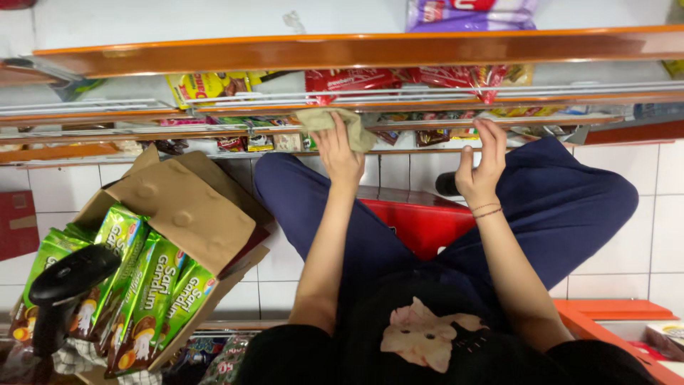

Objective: The person wipes store shelves with a cloth after applying a cleaner from a spray bottle, then takes snack packages from a box, wipes each package with a cloth, and arranges them on the shelves.

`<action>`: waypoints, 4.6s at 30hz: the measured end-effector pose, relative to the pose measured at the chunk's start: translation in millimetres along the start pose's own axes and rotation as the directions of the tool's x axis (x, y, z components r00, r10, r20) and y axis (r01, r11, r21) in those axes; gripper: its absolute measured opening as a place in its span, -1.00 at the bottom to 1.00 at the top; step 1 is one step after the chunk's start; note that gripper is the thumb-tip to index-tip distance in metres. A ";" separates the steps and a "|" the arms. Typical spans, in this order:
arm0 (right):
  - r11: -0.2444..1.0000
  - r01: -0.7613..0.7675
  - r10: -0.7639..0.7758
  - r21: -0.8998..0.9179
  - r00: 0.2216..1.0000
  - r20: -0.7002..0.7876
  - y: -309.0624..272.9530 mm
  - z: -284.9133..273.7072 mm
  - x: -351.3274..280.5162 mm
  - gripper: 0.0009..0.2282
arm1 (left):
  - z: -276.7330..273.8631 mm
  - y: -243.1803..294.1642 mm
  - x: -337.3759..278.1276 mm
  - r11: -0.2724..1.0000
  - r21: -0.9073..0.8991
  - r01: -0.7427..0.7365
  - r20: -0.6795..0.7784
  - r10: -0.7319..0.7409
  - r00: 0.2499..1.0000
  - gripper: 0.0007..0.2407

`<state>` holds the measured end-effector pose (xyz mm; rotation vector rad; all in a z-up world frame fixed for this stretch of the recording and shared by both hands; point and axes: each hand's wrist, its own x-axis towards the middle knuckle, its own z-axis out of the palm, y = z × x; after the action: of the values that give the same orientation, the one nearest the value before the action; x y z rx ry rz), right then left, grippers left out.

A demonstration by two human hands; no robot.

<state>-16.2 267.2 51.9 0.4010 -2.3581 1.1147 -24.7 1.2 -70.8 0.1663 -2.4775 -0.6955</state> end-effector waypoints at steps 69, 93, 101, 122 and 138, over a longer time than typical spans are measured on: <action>0.774 -0.450 0.589 0.445 0.770 -0.247 116.2 -103.1 -38.2 -0.83 | 212.1 281.8 26.2 0.403 -0.190 -0.895 0.335 0.883 0.327 -0.60; 0.728 -0.487 0.653 0.483 0.707 -0.271 144.1 -131.2 -56.9 -0.80 | 44.1 276.8 30.9 0.619 -0.083 -0.781 0.171 0.781 0.601 -0.76; 0.741 -0.518 0.648 0.427 0.719 -0.252 134.1 -126.6 -43.2 -0.77 | 112.1 289.2 51.9 0.515 0.207 -0.832 0.087 0.837 0.540 -0.81; 0.740 -0.482 0.670 0.470 0.597 -0.442 229.4 -191.7 -46.8 -0.81 | 243.8 447.6 28.3 0.162 0.151 -0.975 0.241 0.951 0.195 -0.54; 0.696 -0.513 0.718 0.502 0.504 -0.481 261.0 -217.5 -55.9 -0.82 | 331.4 552.7 10.3 -0.134 0.076 -0.988 0.337 0.936 -0.101 -0.53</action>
<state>-21.8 602.4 -26.9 -0.7543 -1.6807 1.6090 -197.6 619.9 -18.2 -1.6565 -1.9020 0.4607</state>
